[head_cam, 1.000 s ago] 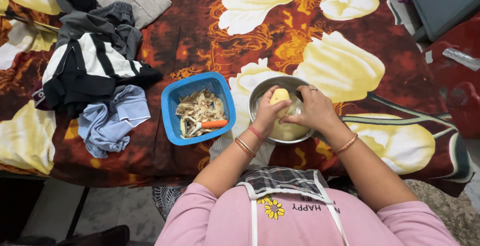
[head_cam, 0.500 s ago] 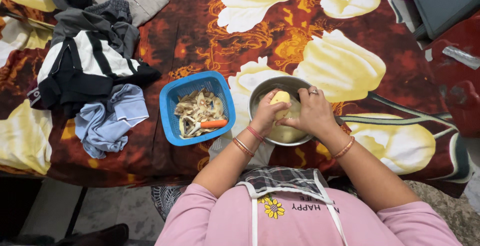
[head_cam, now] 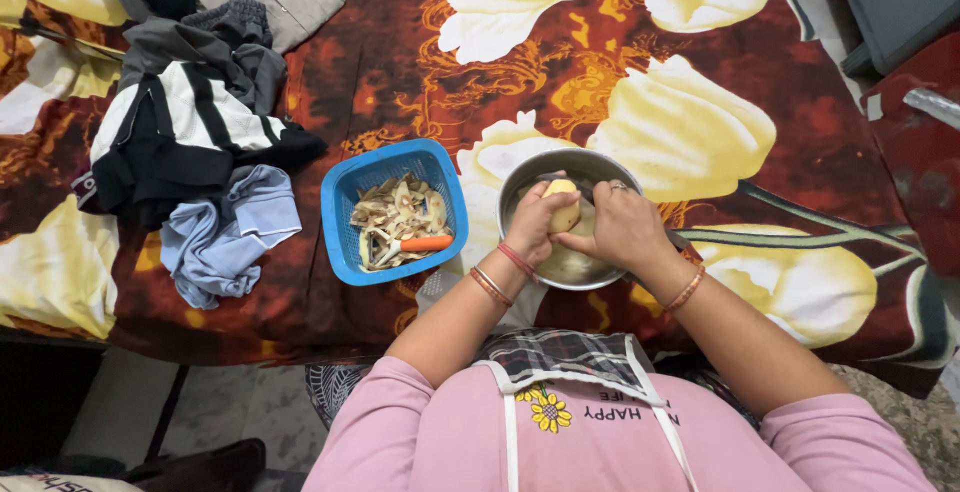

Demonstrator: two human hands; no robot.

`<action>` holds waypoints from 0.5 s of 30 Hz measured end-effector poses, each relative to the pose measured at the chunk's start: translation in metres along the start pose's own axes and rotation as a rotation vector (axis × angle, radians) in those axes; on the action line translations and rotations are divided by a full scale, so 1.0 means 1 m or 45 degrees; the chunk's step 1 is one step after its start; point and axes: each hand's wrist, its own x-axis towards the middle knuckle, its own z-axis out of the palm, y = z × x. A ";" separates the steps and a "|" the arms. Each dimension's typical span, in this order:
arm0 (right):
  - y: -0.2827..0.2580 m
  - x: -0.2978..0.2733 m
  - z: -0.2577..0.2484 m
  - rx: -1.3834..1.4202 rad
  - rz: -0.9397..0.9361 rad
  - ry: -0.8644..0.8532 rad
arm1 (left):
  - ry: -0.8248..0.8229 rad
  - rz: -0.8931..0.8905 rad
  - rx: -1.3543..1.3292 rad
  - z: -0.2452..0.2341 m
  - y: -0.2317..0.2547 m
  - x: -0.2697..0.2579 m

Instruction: The person peels potatoes using a peeler and places the peeled potatoes into a metal bowl filled with water. The peels are collected in a blue plastic basket. The person handles the potatoes one by one, peeling them thoroughly before submerging them in the water.

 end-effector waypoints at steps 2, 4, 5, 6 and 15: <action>0.001 0.000 0.000 0.038 0.015 -0.011 | 0.015 0.018 -0.017 -0.001 -0.002 0.003; 0.003 0.000 -0.001 0.057 0.004 0.006 | 0.021 0.042 -0.029 0.000 -0.003 0.005; 0.004 0.000 -0.001 0.065 -0.001 0.015 | 0.019 0.058 -0.033 0.001 -0.004 0.007; 0.004 0.000 -0.001 0.074 0.003 -0.004 | 0.016 0.074 -0.037 0.002 -0.004 0.008; 0.006 -0.004 0.000 0.138 -0.120 0.153 | 0.111 0.150 -0.174 0.018 -0.012 0.014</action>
